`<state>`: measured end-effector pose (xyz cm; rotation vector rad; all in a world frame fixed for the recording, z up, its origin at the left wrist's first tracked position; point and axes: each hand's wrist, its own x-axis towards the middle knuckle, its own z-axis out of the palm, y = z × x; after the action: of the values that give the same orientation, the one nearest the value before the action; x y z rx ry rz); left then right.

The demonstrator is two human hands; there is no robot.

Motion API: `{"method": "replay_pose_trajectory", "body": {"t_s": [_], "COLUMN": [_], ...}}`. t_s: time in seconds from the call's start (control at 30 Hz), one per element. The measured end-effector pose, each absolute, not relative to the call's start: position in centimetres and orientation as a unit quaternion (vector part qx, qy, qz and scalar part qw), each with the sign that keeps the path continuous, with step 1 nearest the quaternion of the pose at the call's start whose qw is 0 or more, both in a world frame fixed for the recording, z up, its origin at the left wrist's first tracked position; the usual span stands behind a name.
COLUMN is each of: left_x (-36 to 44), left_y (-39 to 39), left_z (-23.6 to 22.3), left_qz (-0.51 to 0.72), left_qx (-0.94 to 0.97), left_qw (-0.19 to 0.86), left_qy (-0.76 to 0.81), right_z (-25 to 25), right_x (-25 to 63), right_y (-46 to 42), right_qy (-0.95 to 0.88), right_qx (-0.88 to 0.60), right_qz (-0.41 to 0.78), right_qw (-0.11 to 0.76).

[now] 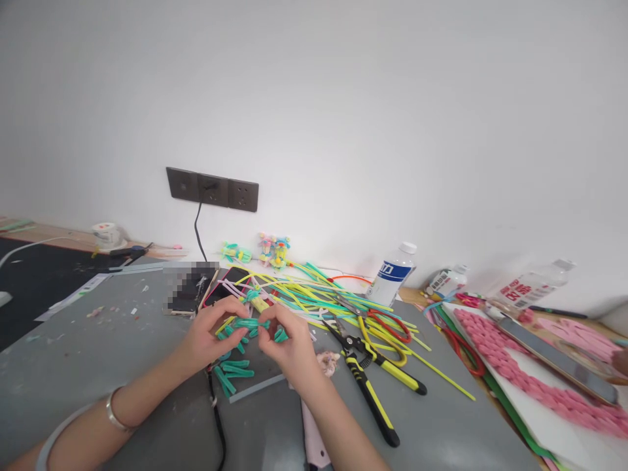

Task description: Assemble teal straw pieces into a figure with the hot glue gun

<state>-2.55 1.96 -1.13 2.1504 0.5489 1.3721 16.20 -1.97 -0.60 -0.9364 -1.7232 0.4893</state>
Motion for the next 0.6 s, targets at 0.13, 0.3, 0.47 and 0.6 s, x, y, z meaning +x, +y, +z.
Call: {"method": "replay_pose_trajectory", "body": {"t_s": [0.13,0.3,0.47,0.6], "left_x": [-2.51,-2.53,-2.41,-2.35], "left_y": [1.82,1.79,1.9,1.9], "left_z": [-0.84,-0.69,-0.58,-0.33], "left_qz": [0.51,0.517,0.524,0.517], "left_qx": [0.797,0.795,0.798,0.808], "left_qw": [0.253,0.259,0.249,0.236], "left_qy": [0.201,0.183,0.165,0.154], "right_z": [-0.4,-0.21,-0.22,-0.08], "right_x": [16.14,16.06,16.03,15.98], "right_y": [-2.32,-2.64,-2.57,-2.68], "right_qy": [-0.749,-0.776,-0.789,-0.79], "right_qx": [-0.374,-0.341,-0.333,-0.333], "right_qz": [0.16,0.107,0.089,0.095], "right_qw": [0.523,0.519,0.509,0.506]}}
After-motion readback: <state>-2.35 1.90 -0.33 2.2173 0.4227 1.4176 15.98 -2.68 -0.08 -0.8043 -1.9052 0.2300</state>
